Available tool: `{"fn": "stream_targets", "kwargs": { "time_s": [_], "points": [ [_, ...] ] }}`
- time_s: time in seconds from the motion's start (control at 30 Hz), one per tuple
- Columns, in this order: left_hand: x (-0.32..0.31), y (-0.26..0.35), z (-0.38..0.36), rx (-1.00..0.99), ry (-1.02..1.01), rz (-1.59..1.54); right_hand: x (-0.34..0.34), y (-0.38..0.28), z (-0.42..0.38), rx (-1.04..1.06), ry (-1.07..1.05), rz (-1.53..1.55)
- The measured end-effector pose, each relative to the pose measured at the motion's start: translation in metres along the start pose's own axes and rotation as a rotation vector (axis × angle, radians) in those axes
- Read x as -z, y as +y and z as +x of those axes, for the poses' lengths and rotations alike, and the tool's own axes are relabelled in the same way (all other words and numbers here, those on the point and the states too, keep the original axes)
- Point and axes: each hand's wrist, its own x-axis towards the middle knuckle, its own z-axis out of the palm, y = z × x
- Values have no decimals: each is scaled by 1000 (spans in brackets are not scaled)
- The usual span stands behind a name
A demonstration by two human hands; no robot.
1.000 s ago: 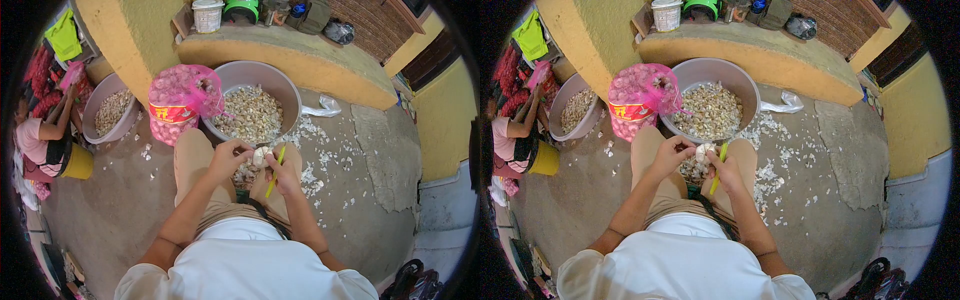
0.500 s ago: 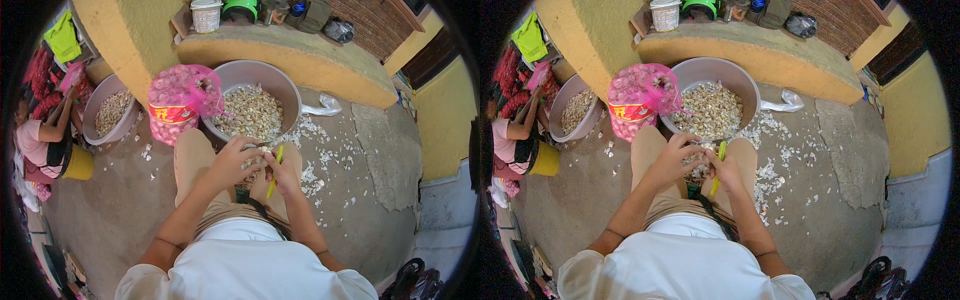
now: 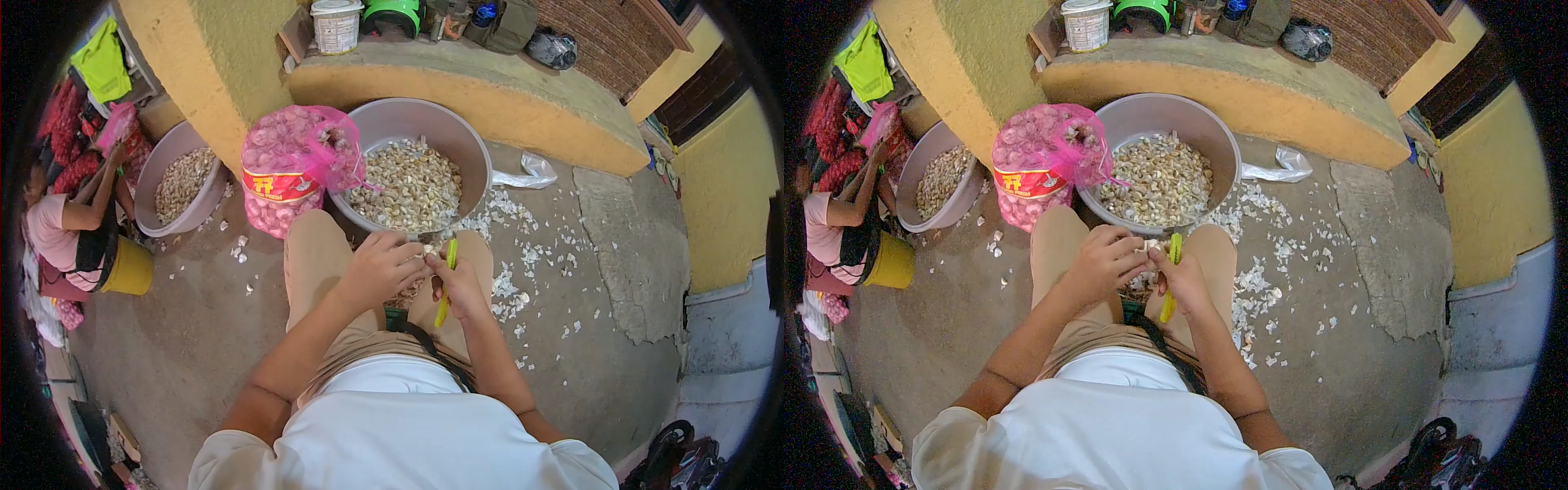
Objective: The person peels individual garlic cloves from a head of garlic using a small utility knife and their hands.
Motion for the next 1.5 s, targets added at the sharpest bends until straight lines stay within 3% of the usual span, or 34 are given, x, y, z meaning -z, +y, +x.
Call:
{"fn": "stream_targets", "kwargs": {
  "time_s": [0.17, 0.27, 0.37, 0.47, 0.57, 0.77, 1.0, 1.1, 1.2, 1.27, 1.5],
  "points": [
    [1, -7, -5, -52, -132, 0, 4, 4, 4, -42, -4, -160],
    [1, -7, -5, -22, -112, -76, 5, 10, 5, -52, -17, -166],
    [-1, -5, -6, 170, -138, -200, 4, 10, 8, -32, -21, -191],
    [2, -1, -2, 229, -184, -214, 4, 9, 8, 4, -7, -188],
    [0, -7, -3, 134, -208, -274, 4, 10, 8, 7, -16, -182],
    [-2, -7, -2, 205, -190, -448, 5, 9, 8, 16, -9, -126],
    [-14, 0, -7, 130, -131, -252, 0, 5, 6, 4, 62, -108],
    [-15, -1, -11, 80, -83, -207, -2, 8, 6, -54, 70, -53],
    [-16, -3, -18, 82, -94, -211, -7, 9, 7, -85, 144, 325],
    [-15, -1, -24, 101, -136, -211, 1, 2, 11, -135, 108, 403],
    [-13, -3, -29, 543, -48, -453, 2, -6, 10, -135, 64, 437]
  ]
}}
